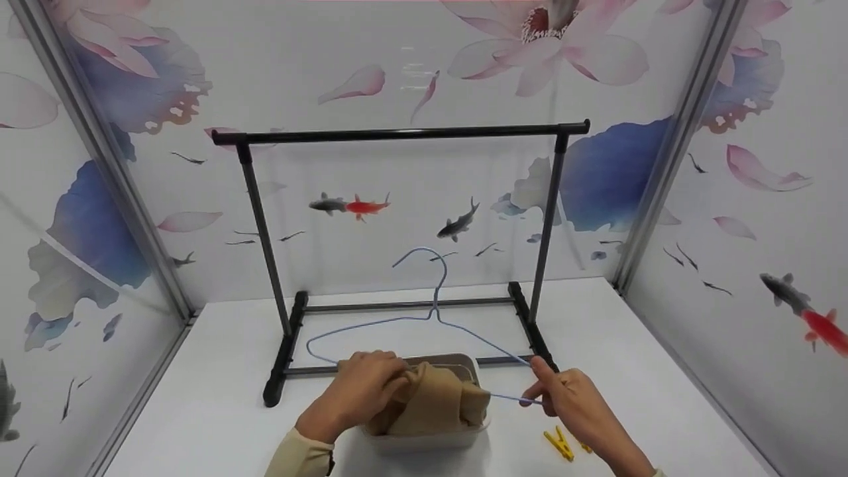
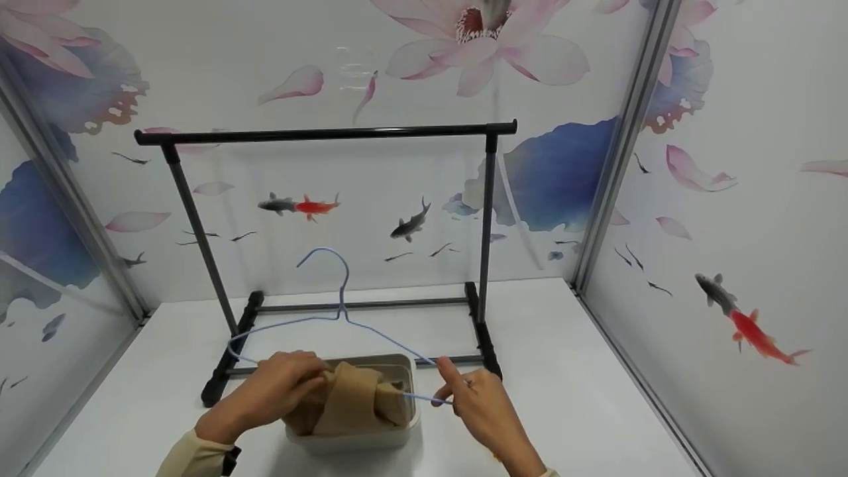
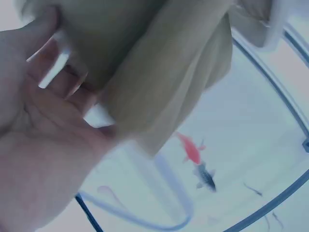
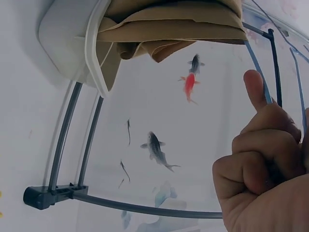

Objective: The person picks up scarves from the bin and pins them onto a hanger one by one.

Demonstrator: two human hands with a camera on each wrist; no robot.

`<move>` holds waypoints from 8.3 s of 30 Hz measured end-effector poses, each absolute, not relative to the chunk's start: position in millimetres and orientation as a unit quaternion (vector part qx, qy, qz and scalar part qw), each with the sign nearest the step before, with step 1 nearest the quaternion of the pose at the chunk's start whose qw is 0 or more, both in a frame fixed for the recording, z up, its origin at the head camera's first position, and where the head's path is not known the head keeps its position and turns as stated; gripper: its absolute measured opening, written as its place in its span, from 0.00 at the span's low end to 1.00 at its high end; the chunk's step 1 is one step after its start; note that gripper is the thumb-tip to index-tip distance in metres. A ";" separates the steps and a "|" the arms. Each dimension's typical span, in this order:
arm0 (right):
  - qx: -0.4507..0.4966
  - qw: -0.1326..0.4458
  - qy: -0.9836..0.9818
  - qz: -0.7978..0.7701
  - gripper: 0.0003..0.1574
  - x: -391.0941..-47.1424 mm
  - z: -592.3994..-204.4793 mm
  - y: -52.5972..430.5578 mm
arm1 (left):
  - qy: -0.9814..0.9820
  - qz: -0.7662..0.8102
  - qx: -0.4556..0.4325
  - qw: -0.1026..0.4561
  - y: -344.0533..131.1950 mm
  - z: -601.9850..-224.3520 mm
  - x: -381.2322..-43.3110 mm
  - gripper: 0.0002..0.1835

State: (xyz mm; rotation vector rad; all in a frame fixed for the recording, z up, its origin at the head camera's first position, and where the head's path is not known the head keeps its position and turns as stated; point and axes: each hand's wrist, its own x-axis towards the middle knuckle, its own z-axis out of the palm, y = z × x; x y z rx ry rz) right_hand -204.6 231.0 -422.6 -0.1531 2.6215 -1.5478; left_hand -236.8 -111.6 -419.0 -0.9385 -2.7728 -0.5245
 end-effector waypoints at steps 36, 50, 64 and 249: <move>-0.085 -0.104 0.808 -0.574 0.43 -207.9 -412.7 187.3 | -0.912 -0.143 -0.327 0.200 -35.9 -422.9 -228.3 0.07; -0.070 -0.088 0.793 -0.598 0.42 -209.0 -413.4 176.3 | -0.901 -0.213 -0.327 0.187 -8.1 -412.0 -221.8 0.15; -0.043 -0.078 0.763 -0.640 0.42 -214.0 -405.7 194.5 | -0.867 -0.439 0.031 0.233 -97.6 -442.2 -210.6 0.26; -0.202 0.053 0.704 -0.678 0.35 -213.8 -386.5 203.6 | -0.885 -0.141 -0.325 0.302 -41.6 -394.5 -200.5 0.06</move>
